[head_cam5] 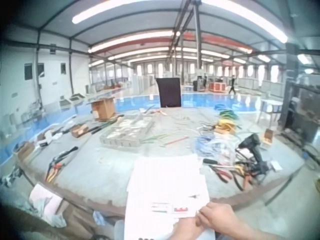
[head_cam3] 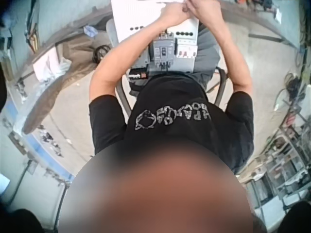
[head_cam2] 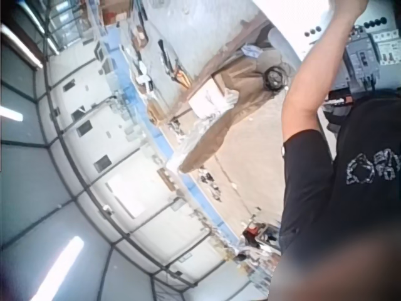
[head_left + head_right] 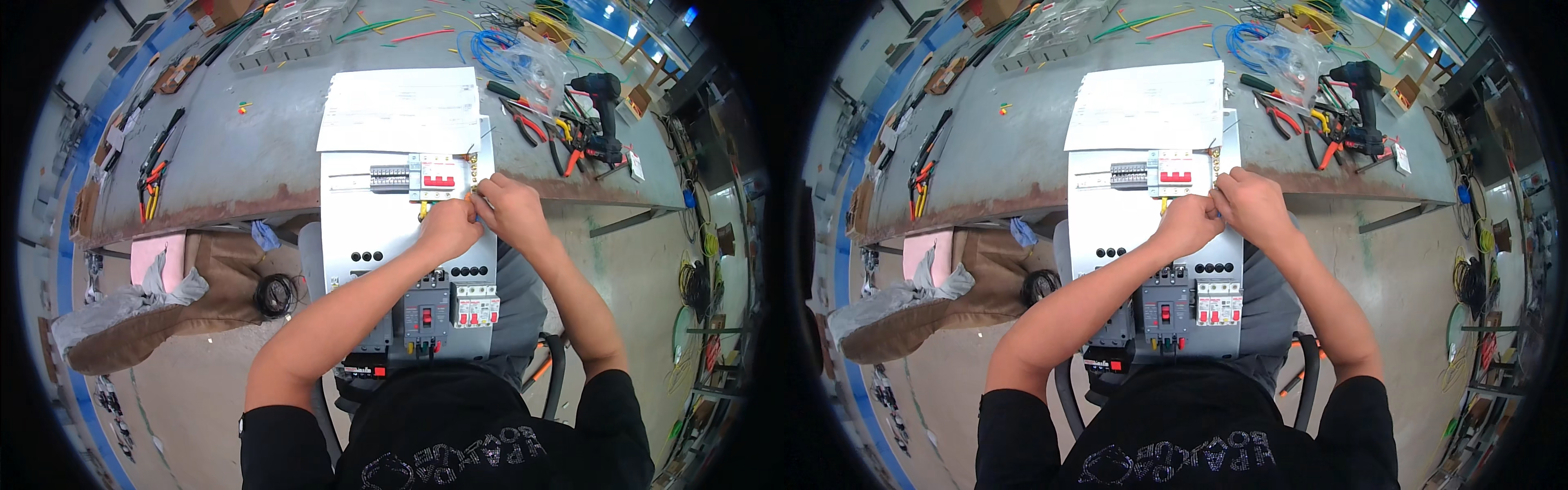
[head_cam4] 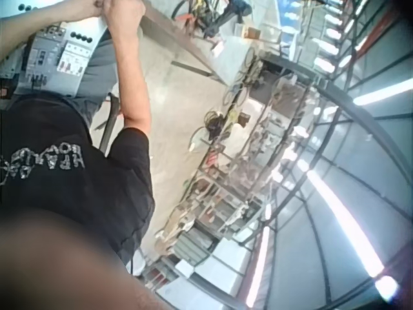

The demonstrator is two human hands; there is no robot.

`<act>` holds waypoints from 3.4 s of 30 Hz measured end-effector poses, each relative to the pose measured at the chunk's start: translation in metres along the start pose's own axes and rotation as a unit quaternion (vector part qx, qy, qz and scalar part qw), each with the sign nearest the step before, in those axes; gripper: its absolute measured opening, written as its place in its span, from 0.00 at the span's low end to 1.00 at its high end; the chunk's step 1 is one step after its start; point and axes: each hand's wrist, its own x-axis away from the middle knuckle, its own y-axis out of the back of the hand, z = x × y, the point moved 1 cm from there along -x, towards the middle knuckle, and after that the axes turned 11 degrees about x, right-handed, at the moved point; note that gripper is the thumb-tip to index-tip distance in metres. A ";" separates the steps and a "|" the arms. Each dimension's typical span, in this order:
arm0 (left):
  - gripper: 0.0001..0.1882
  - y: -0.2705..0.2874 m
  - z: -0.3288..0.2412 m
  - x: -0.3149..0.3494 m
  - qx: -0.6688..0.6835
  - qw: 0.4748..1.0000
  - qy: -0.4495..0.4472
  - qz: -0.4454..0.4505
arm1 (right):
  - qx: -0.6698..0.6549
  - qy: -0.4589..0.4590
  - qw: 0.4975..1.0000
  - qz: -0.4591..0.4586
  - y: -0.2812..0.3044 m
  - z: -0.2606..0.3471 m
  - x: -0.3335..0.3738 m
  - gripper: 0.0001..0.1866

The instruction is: The person assembles an electrical control panel by hand, connecting various colored wires to terminal blocks and circuit breakers. They use a power drill to secure components and pliers to strip and cut wires, following a schematic placed on the workbench.

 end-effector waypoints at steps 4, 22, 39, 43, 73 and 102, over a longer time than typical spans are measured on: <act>0.12 0.003 -0.001 0.001 0.006 0.999 0.023 0.021 | 0.031 0.006 0.999 0.037 -0.002 -0.003 -0.003 0.10; 0.10 -0.002 0.003 0.001 0.041 0.999 0.010 0.014 | 0.051 -0.013 0.995 0.083 -0.009 -0.005 -0.007 0.15; 0.14 0.004 -0.009 0.005 0.049 0.995 0.069 0.048 | 0.040 -0.036 0.994 0.100 -0.014 -0.005 -0.009 0.14; 0.14 0.003 -0.002 0.006 0.048 0.997 0.039 0.040 | 0.021 -0.053 0.997 0.047 -0.002 -0.002 -0.006 0.16; 0.12 0.003 0.001 0.004 0.073 0.990 0.096 0.070 | 0.027 -0.048 0.988 0.141 -0.032 -0.006 -0.006 0.14; 0.15 0.006 -0.008 0.007 0.082 0.985 0.137 0.073 | -0.105 -0.044 0.979 0.171 -0.014 -0.031 0.000 0.18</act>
